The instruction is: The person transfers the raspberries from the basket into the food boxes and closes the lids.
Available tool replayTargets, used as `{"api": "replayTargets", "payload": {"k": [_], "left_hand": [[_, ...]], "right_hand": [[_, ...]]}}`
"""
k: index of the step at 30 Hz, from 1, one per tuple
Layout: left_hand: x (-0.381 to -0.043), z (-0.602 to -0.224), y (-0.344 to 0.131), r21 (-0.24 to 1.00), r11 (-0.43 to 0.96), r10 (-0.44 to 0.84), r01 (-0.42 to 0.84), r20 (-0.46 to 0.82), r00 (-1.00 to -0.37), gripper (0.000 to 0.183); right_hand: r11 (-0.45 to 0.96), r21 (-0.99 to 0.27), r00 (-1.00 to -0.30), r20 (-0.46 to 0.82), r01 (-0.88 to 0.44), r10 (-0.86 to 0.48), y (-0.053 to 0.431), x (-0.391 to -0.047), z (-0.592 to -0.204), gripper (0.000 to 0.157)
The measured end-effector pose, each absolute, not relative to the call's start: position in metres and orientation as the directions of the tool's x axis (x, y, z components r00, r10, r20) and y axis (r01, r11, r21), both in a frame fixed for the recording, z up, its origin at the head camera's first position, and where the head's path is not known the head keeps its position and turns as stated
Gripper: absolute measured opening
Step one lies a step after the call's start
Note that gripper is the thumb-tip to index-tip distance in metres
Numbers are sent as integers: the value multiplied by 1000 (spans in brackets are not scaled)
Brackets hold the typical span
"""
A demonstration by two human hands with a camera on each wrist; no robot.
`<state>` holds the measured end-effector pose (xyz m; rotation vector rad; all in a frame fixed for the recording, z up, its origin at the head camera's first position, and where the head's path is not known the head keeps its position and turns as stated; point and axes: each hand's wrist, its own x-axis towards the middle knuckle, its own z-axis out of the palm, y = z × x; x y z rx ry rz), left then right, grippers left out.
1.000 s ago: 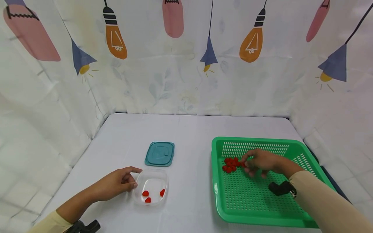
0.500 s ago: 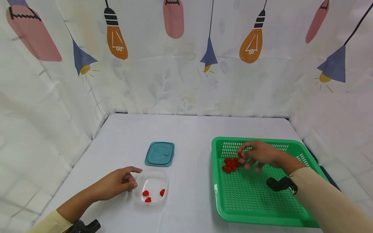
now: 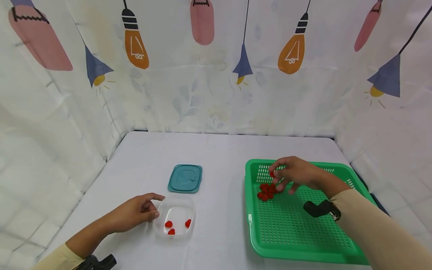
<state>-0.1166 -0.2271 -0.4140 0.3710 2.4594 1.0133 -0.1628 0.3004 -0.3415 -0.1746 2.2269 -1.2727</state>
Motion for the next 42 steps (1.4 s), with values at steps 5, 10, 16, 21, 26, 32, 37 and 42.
{"api": "replayTargets", "payload": {"k": [5, 10, 16, 21, 26, 32, 37, 42], "left_hand": [[-117, -414, -227, 717, 693, 404, 71, -305, -862, 51], [-117, -414, -227, 717, 693, 407, 76, -301, -862, 51], [-117, -415, -227, 720, 690, 408, 77, -299, -863, 51], [-117, -416, -227, 717, 694, 401, 68, -306, -863, 52], [-118, -417, -228, 721, 689, 411, 77, -301, -861, 52], [-119, -416, -228, 726, 681, 427, 95, -288, -857, 52], [-119, -416, -228, 725, 683, 421, 88, -292, -858, 52], [-118, -417, -229, 725, 682, 423, 90, -291, -858, 51]], "right_hand": [[545, -826, -838, -394, 143, -377, 293, -165, -336, 40], [552, -823, -843, -387, 134, -373, 286, -169, -329, 39], [555, -821, -840, -392, 135, -375, 277, -172, -322, 36], [553, -823, -835, -390, 128, -387, 267, -173, -319, 35], [538, -835, -825, -383, 117, -415, 256, -174, -314, 37], [520, -847, -810, -376, 105, -450, 245, -176, -310, 35], [512, -853, -801, -374, 100, -467, 237, -177, -309, 33], [515, -854, -792, -363, 73, -491, 226, -178, -308, 28]]}}
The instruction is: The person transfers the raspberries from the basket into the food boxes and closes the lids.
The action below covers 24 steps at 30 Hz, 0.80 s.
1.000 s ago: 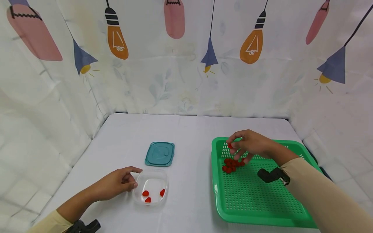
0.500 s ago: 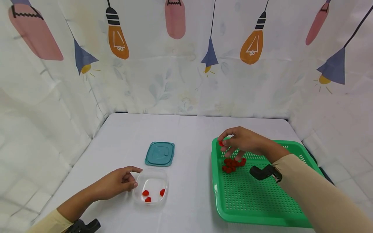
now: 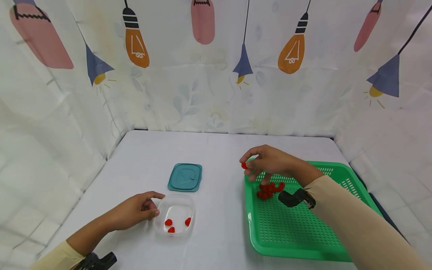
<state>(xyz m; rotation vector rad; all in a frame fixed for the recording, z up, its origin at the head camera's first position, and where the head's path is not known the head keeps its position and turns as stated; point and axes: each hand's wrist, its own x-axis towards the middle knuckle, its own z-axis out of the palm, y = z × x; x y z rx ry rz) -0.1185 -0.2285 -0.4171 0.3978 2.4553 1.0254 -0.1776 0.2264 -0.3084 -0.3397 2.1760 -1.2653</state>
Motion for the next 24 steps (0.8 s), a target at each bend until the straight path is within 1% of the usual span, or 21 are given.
{"api": "replayTargets", "payload": {"k": [4, 13, 24], "left_hand": [[-119, -418, -229, 729, 678, 428, 93, -289, -856, 52], [-119, -418, -230, 731, 674, 433, 104, -277, -858, 51], [-118, -418, -230, 732, 677, 417, 78, -293, -861, 52]], "right_hand": [[511, -856, -786, -366, 75, -498, 217, -178, -308, 26], [491, -869, -771, -358, 69, -526, 198, -179, -306, 26], [484, -873, -756, -355, 58, -550, 174, -177, -307, 23]]}}
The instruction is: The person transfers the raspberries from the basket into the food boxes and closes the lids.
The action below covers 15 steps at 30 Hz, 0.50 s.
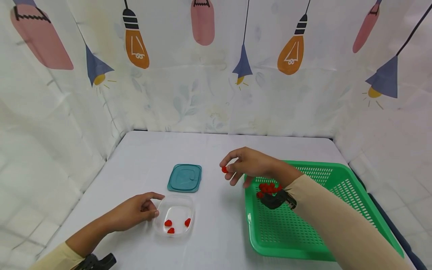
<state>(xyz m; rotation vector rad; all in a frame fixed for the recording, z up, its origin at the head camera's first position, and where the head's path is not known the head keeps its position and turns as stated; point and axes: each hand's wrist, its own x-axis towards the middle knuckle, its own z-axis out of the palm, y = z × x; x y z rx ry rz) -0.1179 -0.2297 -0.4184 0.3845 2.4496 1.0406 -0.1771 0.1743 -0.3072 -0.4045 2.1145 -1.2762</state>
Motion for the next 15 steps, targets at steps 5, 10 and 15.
{"api": "replayTargets", "payload": {"k": [5, 10, 15], "left_hand": [[-118, -418, -230, 729, 679, 415, 85, -287, -863, 52], [-118, -419, -231, 731, 677, 422, 88, -287, -860, 52], [-119, -419, -231, 731, 676, 423, 90, -285, -860, 52]], "right_hand": [[484, -874, -744, -355, 47, -566, 164, -176, -310, 22], [489, -871, -731, -363, 45, -578, 150, -176, -313, 20], [495, -868, -718, -371, 42, -589, 140, -174, -315, 21]]}}
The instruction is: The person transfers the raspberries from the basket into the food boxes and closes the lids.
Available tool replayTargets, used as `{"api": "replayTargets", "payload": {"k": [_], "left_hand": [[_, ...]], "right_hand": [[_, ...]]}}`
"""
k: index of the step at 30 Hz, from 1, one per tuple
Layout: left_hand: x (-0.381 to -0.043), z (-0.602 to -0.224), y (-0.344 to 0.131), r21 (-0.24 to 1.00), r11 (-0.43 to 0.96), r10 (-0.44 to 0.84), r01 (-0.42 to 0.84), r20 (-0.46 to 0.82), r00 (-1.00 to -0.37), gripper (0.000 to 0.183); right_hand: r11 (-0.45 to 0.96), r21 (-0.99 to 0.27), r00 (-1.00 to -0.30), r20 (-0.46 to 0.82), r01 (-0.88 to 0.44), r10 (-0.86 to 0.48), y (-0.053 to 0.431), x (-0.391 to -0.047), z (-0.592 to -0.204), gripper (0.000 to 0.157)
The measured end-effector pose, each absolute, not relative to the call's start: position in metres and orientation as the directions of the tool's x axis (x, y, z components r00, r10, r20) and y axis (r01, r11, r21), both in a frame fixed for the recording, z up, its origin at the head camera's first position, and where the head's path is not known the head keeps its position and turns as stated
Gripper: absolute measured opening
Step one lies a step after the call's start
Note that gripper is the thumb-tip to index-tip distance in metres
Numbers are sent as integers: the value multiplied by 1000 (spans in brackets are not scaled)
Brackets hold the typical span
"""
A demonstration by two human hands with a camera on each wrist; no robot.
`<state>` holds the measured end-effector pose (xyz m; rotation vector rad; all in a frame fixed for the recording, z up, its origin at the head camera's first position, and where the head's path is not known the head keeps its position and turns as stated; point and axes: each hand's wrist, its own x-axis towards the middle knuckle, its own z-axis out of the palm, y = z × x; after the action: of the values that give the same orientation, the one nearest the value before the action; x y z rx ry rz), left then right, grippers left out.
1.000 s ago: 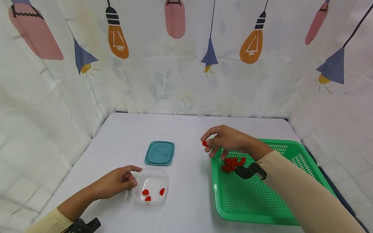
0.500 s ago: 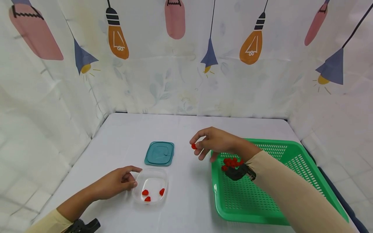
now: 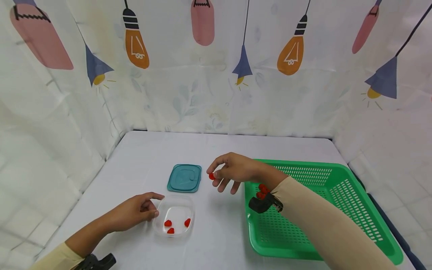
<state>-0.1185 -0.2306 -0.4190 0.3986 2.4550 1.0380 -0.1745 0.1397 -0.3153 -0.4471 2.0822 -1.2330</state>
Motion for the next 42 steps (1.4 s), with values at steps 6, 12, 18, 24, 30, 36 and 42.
{"api": "replayTargets", "payload": {"k": [6, 12, 18, 24, 30, 36, 42], "left_hand": [[-118, -418, -231, 735, 671, 428, 95, -280, -859, 52], [-118, -418, -231, 738, 670, 423, 87, -283, -861, 52], [-117, -419, -231, 735, 674, 412, 76, -288, -864, 51], [-117, -419, -230, 732, 677, 411, 75, -292, -864, 51], [-118, -419, -230, 739, 668, 422, 80, -287, -860, 51], [-119, -419, -231, 745, 662, 431, 82, -289, -855, 52], [-119, -419, -231, 750, 657, 437, 84, -288, -852, 53]], "right_hand": [[489, -871, -703, -370, 36, -608, 130, -173, -319, 19], [477, -878, -693, -365, 34, -621, 117, -172, -324, 18], [461, -886, -671, -363, 36, -646, 102, -170, -329, 18], [461, -887, -657, -366, 30, -660, 91, -167, -334, 19], [470, -882, -642, -374, 24, -669, 80, -165, -337, 18], [467, -884, -624, -370, 8, -689, 68, -162, -340, 17], [464, -886, -604, -367, -6, -708, 62, -159, -341, 17]]}}
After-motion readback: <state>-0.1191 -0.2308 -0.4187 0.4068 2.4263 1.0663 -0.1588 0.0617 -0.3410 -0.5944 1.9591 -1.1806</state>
